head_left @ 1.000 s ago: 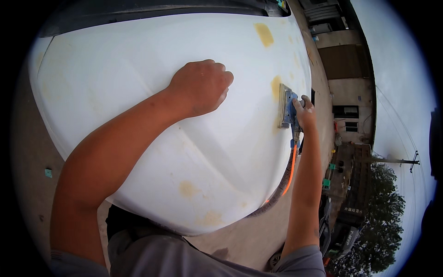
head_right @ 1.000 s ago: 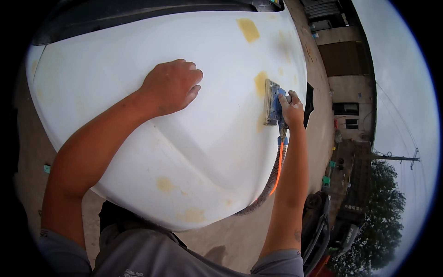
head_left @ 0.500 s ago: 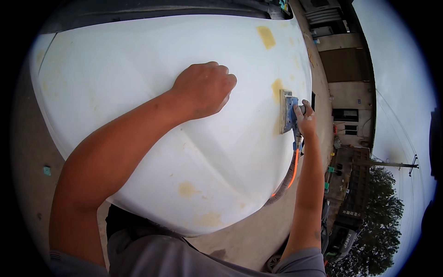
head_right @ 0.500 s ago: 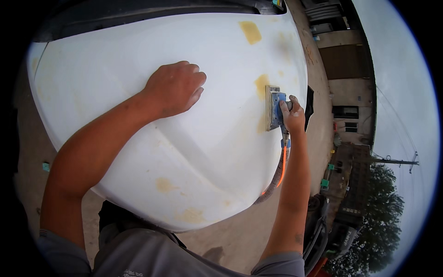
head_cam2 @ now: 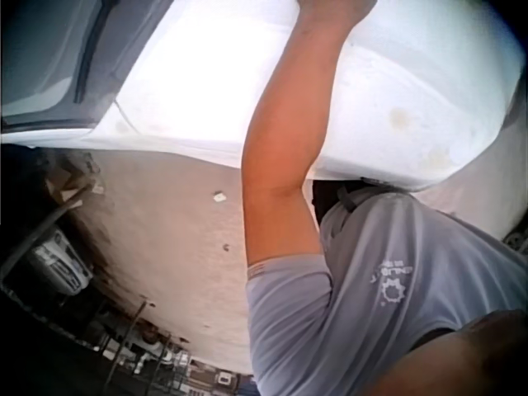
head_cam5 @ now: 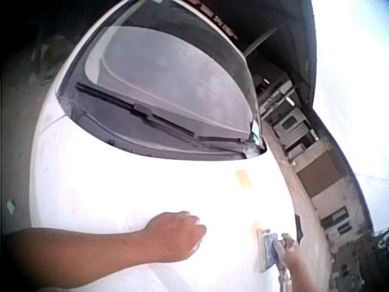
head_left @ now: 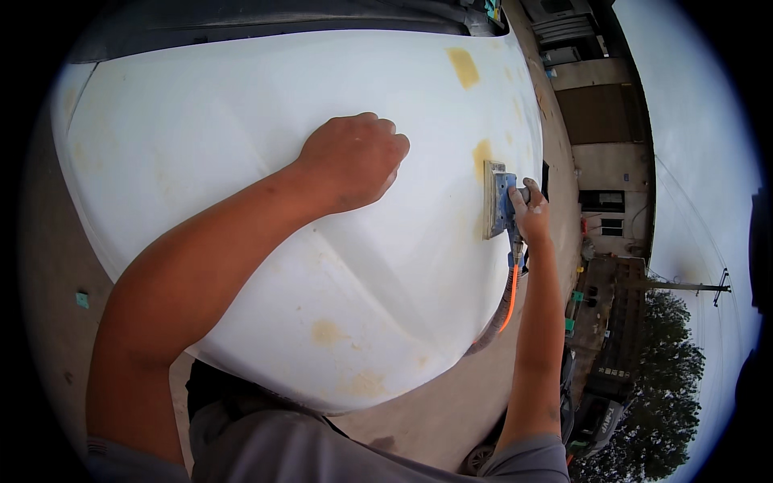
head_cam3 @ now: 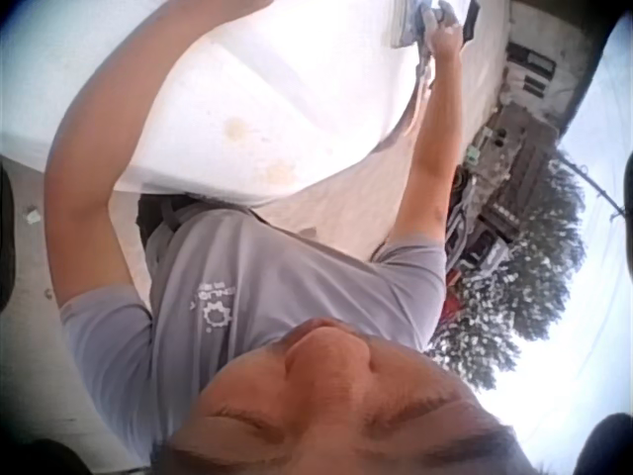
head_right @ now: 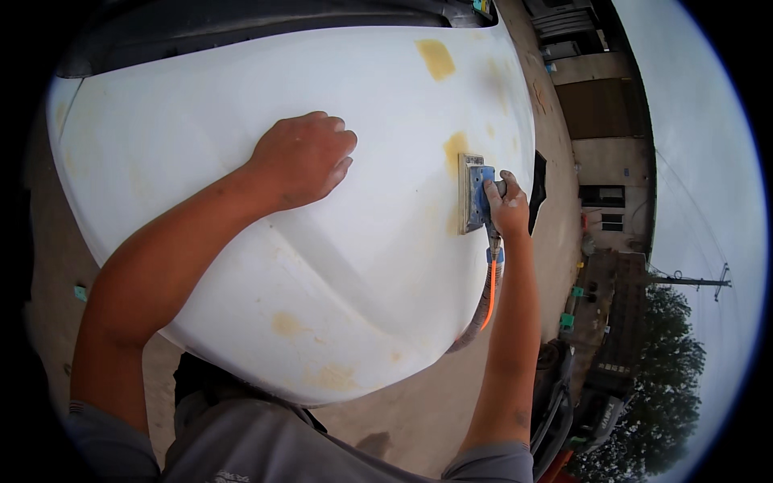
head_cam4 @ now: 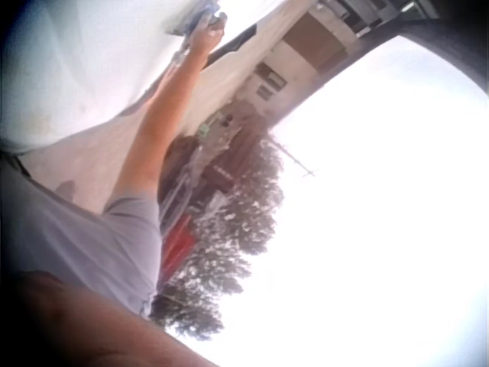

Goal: The person uses a pneumatic sanding block to sand the surface of a white car hood. They move the tool across multiple areas, focusing on yellowish spots, and occasionally pause to feel the surface with their left hand. The task continues across the hood without visible completion.

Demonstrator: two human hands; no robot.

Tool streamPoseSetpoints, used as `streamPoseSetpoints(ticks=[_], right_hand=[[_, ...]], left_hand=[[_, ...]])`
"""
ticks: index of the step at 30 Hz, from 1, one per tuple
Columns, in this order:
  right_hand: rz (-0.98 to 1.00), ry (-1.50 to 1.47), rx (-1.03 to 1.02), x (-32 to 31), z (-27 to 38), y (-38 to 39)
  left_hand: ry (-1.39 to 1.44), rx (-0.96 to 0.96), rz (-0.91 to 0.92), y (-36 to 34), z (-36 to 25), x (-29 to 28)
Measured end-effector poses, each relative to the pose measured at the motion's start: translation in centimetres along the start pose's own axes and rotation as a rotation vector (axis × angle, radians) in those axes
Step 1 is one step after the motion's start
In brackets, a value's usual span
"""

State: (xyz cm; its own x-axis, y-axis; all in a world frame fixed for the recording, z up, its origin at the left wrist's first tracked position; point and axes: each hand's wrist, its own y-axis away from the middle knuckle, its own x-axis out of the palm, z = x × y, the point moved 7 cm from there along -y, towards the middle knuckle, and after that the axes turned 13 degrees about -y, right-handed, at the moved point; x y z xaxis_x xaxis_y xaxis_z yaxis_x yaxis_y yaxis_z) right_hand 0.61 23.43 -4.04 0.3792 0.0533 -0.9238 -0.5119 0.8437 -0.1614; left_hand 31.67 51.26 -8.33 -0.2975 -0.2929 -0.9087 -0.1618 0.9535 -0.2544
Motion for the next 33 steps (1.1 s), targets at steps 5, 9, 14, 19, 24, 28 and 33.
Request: streamPoseSetpoints(ticks=[5, 9, 14, 19, 24, 28, 33], right_hand=[[-0.013, -0.061, 0.075, 0.5, -0.1, -0.6], [0.031, 0.002, -0.115, 1.3, 5.5, 5.1], [0.072, -0.012, -0.076, 1.8, 7.3, 6.5], [0.013, 0.066, 0.176, 0.7, 2.3, -0.9], [0.104, -0.011, 0.223, 0.7, 2.5, 0.4], [0.121, 0.002, -0.052, 1.9, 6.7, 5.5], [0.073, -0.047, 0.015, 1.9, 5.8, 3.1]], left_hand=[[-0.002, 0.013, 0.029, 0.4, 0.4, 0.6], [-0.020, 0.000, 0.019, 0.0, 0.4, 0.3], [-0.057, 0.030, -0.025, 0.1, 0.6, 0.2], [-0.051, 0.031, -0.026, -0.2, 1.0, 0.3], [-0.044, 0.036, -0.063, -0.3, 0.8, -0.3], [-0.084, 0.047, -0.068, -0.3, 0.6, 0.0], [-0.114, 0.062, -0.112, -0.2, 0.4, 0.2]])
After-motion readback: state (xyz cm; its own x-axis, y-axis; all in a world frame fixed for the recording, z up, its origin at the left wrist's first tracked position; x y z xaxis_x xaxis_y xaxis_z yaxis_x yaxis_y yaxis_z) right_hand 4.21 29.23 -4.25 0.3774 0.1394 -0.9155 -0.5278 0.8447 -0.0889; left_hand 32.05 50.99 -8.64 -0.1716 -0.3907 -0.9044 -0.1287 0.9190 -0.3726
